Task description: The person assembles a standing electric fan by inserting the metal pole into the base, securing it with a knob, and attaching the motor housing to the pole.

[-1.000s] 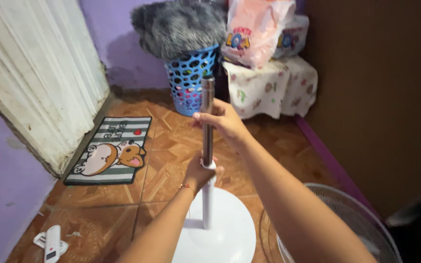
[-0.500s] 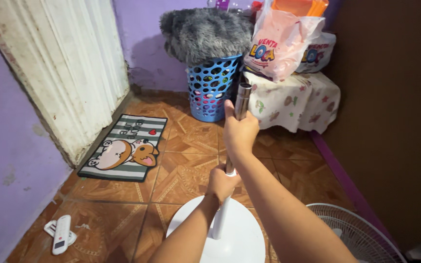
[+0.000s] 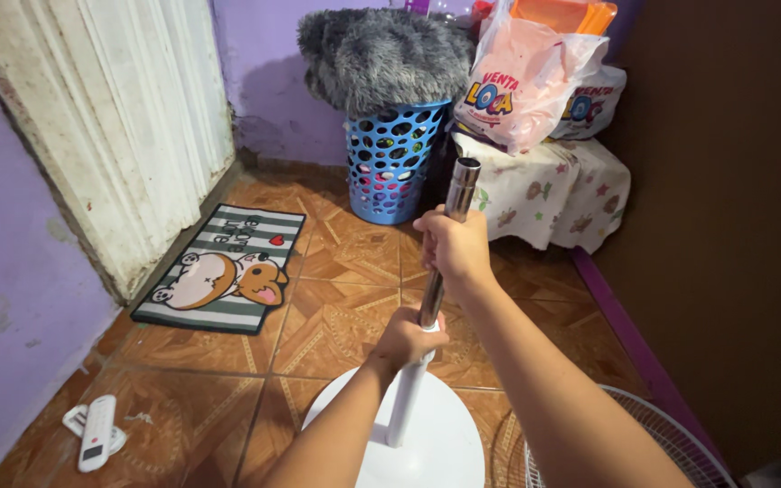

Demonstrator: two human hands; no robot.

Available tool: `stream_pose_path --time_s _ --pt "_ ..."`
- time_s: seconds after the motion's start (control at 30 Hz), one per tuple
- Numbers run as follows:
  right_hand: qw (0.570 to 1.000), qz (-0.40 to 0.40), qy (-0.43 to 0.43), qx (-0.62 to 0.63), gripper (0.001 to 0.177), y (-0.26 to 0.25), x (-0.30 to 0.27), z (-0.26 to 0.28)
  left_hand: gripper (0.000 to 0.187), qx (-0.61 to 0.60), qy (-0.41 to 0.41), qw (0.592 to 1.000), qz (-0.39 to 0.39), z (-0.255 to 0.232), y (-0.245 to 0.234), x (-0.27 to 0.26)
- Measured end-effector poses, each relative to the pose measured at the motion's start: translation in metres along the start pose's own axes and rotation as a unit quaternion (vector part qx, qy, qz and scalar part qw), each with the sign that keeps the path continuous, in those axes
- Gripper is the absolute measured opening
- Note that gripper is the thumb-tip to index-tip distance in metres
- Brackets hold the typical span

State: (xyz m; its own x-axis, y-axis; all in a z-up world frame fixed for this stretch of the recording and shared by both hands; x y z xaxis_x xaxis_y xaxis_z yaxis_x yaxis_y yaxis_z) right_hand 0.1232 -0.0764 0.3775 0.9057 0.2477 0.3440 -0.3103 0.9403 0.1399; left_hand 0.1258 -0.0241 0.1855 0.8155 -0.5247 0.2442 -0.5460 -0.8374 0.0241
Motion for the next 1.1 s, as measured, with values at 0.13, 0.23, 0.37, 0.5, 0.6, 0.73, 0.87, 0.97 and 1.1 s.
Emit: stream_pose_path --time_s 0.13,0.23,0.37,0.5,0.6,0.73,0.87,0.97,1.1 --pt "1.000 0.015 0.013 0.006 0.019 -0.001 0.002 -0.003 0.006 -0.053 -0.017 0.998 0.002 -0.001 0.001 0.003" --pt "0.999 0.036 0.022 0.016 0.022 -0.001 0.005 -0.006 0.007 -0.074 -0.030 0.997 0.005 -0.003 0.001 0.002" --pt "0.997 0.066 0.018 0.039 0.029 0.000 0.007 -0.006 0.011 -0.075 -0.052 0.995 0.038 -0.003 0.004 0.004" --pt "0.994 0.095 0.010 0.054 0.033 0.003 0.010 -0.006 0.009 -0.103 -0.040 0.990 0.082 -0.003 0.007 0.010" --pt "0.994 0.084 0.028 0.063 0.033 -0.002 0.008 -0.015 0.009 -0.054 -0.025 0.995 0.078 0.000 0.003 0.008" --pt "0.995 0.101 -0.007 -0.018 0.025 -0.003 0.006 -0.009 0.021 0.025 -0.042 0.998 0.044 -0.004 0.000 0.000" --pt "0.993 0.101 -0.005 -0.054 0.027 -0.008 -0.002 -0.006 0.067 0.110 0.001 0.987 -0.114 -0.049 -0.001 -0.016" --pt "0.990 0.114 -0.020 -0.083 0.049 -0.015 -0.012 -0.001 0.093 0.246 0.179 0.914 -0.269 -0.127 0.016 -0.044" --pt "0.992 0.090 -0.015 -0.088 0.058 -0.048 -0.034 0.005 0.078 0.374 0.321 0.782 -0.381 -0.194 0.073 -0.085"
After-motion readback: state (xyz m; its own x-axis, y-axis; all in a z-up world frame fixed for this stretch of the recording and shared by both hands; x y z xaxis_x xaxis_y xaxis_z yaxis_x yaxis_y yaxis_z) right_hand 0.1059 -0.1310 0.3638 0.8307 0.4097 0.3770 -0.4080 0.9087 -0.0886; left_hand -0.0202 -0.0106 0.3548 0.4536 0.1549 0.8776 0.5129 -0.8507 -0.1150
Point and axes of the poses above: each hand's wrist, its own x-axis towards the middle knuckle, its own y-axis out of the palm, z = x × y, the point moved 10 cm from there along x, towards the middle knuckle, and after that the axes turned 14 degrees about z, right-handed, at the moved point
